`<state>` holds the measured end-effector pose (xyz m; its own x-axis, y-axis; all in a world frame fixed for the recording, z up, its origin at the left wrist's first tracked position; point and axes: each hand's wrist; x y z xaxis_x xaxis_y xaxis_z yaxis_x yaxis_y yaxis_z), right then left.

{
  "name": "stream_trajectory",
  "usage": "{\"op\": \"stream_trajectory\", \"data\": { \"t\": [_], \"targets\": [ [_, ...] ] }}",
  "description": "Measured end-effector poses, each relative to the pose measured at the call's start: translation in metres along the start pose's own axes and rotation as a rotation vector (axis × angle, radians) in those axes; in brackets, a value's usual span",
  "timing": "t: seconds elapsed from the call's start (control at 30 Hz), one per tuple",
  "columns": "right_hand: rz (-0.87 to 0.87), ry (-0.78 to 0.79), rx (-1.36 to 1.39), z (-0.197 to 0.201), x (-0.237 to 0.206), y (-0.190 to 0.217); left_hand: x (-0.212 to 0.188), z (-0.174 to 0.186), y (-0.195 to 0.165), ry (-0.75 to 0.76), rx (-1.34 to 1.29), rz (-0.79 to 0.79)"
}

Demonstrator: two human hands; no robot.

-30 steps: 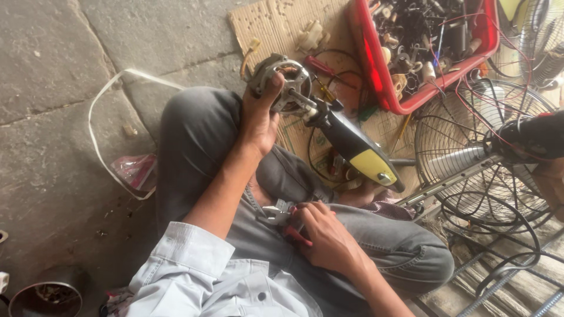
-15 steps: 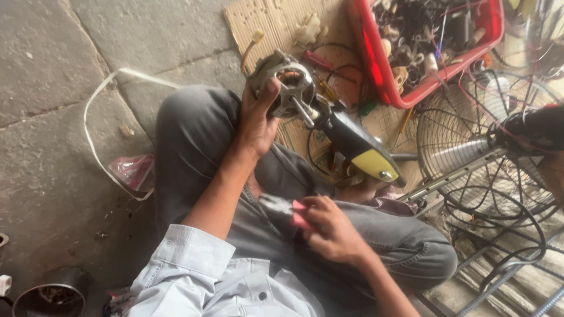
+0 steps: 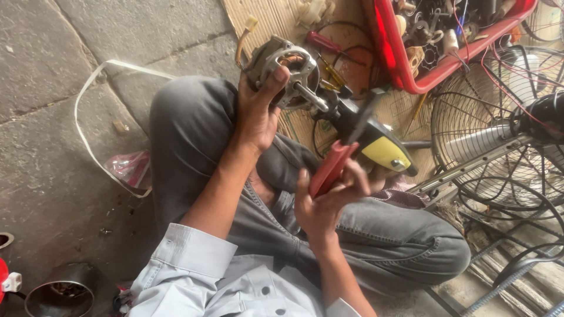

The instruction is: The person disassembles a small electrical motor while sitting on the floor. They use a screwdriver to remove screws and pliers to detach components, then place the removed parts into a red plastic bin.

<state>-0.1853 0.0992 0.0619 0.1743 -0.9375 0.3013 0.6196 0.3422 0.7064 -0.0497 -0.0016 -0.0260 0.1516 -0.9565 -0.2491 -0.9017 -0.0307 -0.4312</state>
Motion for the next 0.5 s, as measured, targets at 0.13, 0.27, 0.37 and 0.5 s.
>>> {"op": "stream_trajectory", "data": {
  "t": [0.13,0.27,0.37,0.5],
  "targets": [
    [-0.193,-0.244,0.114,-0.032,0.021,0.015,-0.001,-0.005,-0.005,0.022,0.057,-0.029],
    [-0.113,0.182,-0.165,-0.038,0.021,0.015,0.0,-0.008,-0.008,0.015,0.079,-0.048],
    [-0.396,0.029,0.004,-0.039,0.014,0.013,0.0,-0.007,-0.006,-0.084,0.061,-0.02],
    [-0.368,0.167,-0.036,-0.034,0.01,0.005,-0.001,-0.008,-0.008,-0.024,0.043,-0.036]
  ]
}}
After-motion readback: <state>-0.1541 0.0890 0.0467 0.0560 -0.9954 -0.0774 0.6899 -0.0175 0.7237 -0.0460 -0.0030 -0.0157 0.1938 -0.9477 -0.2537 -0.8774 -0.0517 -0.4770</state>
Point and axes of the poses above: each hand's wrist, its own x-axis towards the middle knuckle, its own z-axis out of the back of the hand, y = z × x, and after that the axes turned 6 degrees about y, right-handed
